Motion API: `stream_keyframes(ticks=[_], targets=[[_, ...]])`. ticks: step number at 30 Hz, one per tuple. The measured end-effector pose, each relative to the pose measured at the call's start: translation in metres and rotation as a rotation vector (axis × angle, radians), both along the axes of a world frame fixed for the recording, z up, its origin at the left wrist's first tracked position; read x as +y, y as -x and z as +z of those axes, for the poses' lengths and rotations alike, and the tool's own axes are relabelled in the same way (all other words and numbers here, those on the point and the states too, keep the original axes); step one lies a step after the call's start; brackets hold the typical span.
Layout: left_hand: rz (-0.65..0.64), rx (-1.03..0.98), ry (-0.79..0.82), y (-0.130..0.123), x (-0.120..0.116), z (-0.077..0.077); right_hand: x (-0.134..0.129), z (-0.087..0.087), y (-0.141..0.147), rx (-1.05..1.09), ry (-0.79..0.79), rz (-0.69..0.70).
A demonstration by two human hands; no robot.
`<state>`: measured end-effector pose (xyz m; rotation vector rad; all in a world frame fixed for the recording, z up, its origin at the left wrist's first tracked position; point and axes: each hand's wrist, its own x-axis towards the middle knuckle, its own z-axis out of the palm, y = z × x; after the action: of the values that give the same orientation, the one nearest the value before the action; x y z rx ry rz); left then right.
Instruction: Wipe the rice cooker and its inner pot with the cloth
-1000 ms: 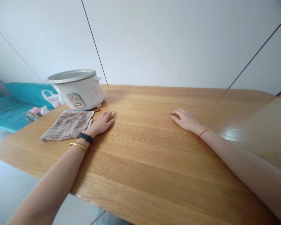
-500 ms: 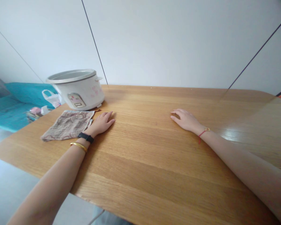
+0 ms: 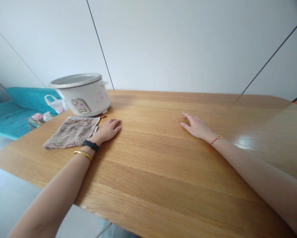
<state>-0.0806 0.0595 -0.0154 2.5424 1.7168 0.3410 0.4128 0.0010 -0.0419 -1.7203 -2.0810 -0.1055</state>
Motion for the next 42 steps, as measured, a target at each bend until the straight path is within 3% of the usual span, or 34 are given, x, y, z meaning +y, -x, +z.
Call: stream_keyframes(ticks=[10, 18, 29, 42], targets=[[0.057, 0.026, 0.017, -0.0016, -0.0023, -0.0007, 0.0044, -0.003, -0.007, -0.036, -0.006, 0.081], [-0.02, -0.018, 0.008, 0.0017, 0.0014, -0.0006, 0.0052, -0.0037, -0.0077, -0.028, 0.002, 0.072], [-0.013, -0.004, 0.01, 0.001, 0.0005, 0.0, 0.0002, 0.0007, -0.0018, -0.02, 0.008, 0.024], [0.034, -0.014, -0.001, 0.0001, -0.001, -0.0023, 0.0053, -0.0032, -0.0084, -0.021, 0.015, 0.081]])
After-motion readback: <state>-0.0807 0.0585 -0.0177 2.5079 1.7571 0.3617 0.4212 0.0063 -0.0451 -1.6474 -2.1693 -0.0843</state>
